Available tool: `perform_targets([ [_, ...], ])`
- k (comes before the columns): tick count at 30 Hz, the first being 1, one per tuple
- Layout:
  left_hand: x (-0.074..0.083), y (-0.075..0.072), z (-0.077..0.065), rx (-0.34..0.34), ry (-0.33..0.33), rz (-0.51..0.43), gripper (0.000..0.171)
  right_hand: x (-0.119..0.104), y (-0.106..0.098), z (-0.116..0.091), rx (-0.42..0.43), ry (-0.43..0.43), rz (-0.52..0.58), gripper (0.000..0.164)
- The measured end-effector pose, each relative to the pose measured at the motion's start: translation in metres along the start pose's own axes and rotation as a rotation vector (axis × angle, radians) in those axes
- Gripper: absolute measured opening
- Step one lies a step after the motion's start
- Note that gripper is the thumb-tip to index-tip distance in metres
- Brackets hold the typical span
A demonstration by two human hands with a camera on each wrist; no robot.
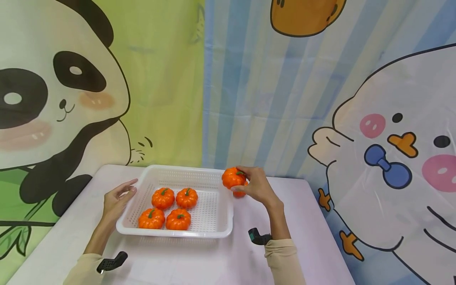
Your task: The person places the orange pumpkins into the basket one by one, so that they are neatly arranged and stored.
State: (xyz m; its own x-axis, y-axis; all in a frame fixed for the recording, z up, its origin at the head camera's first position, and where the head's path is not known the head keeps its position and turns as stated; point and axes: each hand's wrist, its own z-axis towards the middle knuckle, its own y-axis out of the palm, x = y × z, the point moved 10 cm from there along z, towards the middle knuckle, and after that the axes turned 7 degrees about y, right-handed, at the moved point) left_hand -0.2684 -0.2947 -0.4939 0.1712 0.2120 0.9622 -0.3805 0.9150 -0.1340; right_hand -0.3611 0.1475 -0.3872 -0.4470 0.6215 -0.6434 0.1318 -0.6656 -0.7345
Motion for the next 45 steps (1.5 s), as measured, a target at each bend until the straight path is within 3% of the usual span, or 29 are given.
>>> perform_targets([
  [13, 0.002, -0.001, 0.000, 0.001, 0.010, -0.001, 0.046, -0.020, 0.029, 0.004, -0.084, -0.015, 0.038, 0.072],
  [24, -0.029, -0.002, 0.008, 0.004, 0.004, 0.008, 0.048, -0.037, 0.063, 0.004, -0.182, -0.099, -0.048, 0.066],
  [34, -0.005, -0.001, 0.001, -0.013, 0.002, -0.006, 0.047, -0.035, 0.096, 0.001, -0.270, -0.072, -0.128, 0.065],
  [45, 0.000, -0.001, 0.002, -0.003, 0.019, -0.029, 0.046, -0.030, 0.127, -0.002, -0.331, -0.066, -0.197, 0.067],
])
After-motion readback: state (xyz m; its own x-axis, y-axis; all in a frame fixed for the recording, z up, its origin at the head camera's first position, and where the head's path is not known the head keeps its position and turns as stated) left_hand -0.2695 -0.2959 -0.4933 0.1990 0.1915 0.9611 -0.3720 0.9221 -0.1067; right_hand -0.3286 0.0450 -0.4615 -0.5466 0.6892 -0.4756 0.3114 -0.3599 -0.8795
